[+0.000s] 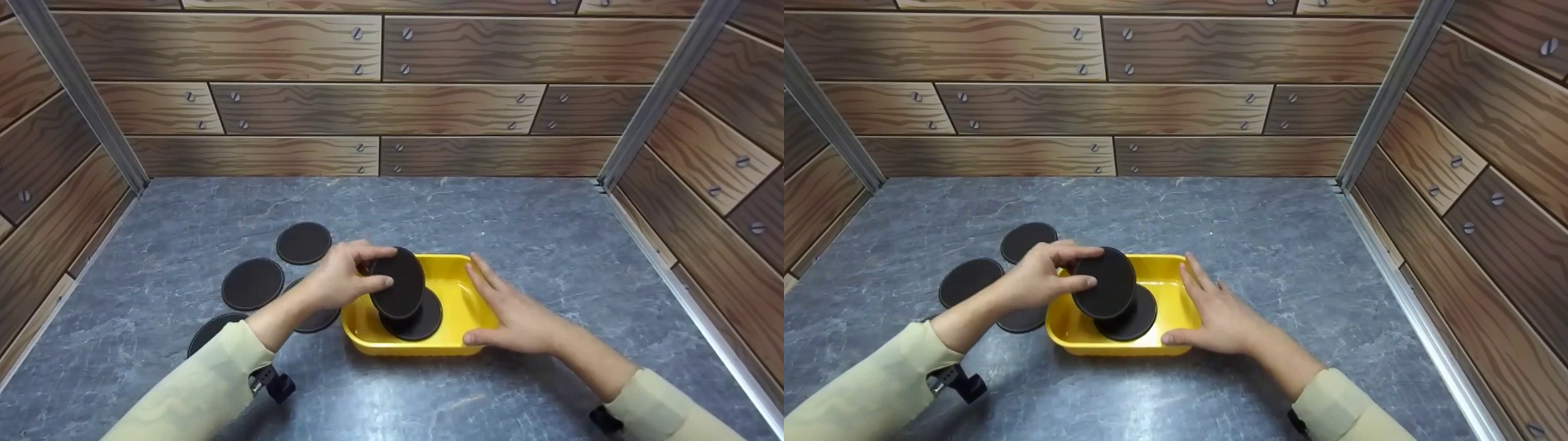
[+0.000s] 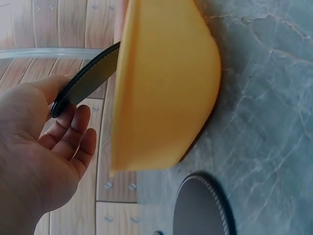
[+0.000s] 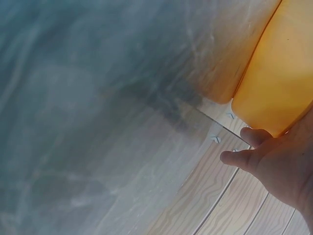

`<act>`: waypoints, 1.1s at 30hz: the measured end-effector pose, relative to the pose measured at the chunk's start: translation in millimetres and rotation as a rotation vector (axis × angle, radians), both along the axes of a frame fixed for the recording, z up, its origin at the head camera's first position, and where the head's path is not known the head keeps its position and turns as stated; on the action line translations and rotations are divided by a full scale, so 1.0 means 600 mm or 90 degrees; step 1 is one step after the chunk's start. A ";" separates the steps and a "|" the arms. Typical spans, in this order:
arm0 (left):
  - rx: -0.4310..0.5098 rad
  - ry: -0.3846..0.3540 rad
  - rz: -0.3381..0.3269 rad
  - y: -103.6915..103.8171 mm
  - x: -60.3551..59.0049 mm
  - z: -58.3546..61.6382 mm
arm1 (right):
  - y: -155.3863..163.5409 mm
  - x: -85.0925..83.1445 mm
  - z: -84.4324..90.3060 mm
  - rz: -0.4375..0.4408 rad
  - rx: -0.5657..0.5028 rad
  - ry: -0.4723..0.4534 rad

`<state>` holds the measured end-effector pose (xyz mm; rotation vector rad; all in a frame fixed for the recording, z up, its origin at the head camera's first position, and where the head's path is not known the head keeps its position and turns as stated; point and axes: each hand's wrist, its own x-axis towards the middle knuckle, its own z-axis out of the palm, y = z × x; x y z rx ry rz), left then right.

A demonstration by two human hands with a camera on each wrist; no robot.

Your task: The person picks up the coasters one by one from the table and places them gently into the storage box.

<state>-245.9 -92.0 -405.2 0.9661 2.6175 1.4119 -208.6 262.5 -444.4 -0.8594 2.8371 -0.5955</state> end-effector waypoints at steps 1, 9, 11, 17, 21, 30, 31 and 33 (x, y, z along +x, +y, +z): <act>-0.003 -0.006 -0.003 0.004 0.000 -0.003 | 0.000 0.000 0.000 0.002 -0.002 0.002; -0.087 -0.005 0.002 0.027 0.004 -0.018 | 0.000 0.001 -0.001 0.002 -0.002 0.004; -0.111 0.000 0.002 0.030 0.006 -0.021 | 0.000 0.001 0.000 0.003 -0.001 0.004; -0.183 0.030 0.007 0.034 0.008 -0.029 | -0.001 0.000 0.001 0.004 0.003 0.009; -0.240 0.069 0.012 0.037 0.008 -0.033 | -0.001 0.000 0.001 0.001 0.005 0.007; -0.299 0.134 -0.006 0.046 0.005 -0.043 | 0.000 0.000 -0.001 0.007 -0.004 0.005; -0.302 0.137 -0.007 0.047 0.005 -0.044 | 0.000 0.000 -0.001 0.008 -0.005 0.005; -0.307 0.138 -0.006 0.048 0.005 -0.045 | 0.000 0.000 -0.001 0.011 -0.010 0.007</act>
